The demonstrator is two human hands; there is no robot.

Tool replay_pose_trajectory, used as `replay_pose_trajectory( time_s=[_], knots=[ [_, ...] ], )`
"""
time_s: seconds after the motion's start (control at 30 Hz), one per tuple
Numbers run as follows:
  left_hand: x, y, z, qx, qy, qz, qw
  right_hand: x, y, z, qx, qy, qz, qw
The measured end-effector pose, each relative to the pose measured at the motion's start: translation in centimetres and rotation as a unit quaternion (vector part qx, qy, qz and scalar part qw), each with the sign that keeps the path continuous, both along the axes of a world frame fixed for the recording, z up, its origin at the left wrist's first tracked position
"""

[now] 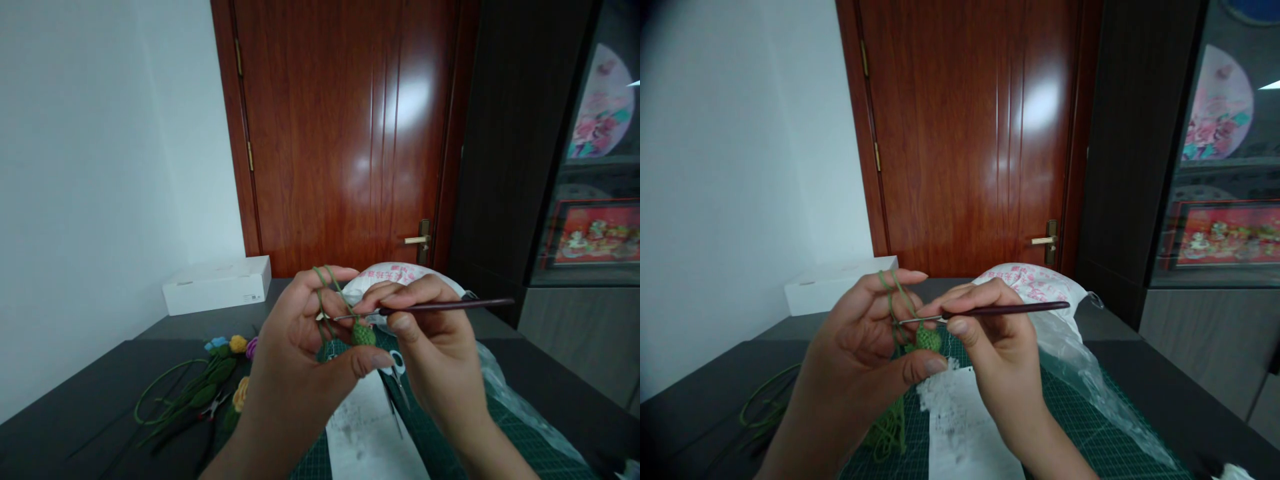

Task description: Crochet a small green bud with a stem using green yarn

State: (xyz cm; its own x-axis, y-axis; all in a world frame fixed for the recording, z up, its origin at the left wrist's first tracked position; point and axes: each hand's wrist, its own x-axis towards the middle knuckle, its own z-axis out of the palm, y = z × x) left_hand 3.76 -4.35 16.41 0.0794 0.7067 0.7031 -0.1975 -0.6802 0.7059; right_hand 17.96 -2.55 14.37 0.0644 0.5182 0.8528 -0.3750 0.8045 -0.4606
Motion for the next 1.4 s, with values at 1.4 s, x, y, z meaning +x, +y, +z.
replay_pose_trajectory(
  time_s=[1.4],
  knots=[
    [0.4,-0.6,0.5,-0.009,-0.022,0.055,0.998,1.7,0.9,0.6,0.074,-0.022,0.052,0.996]
  ],
)
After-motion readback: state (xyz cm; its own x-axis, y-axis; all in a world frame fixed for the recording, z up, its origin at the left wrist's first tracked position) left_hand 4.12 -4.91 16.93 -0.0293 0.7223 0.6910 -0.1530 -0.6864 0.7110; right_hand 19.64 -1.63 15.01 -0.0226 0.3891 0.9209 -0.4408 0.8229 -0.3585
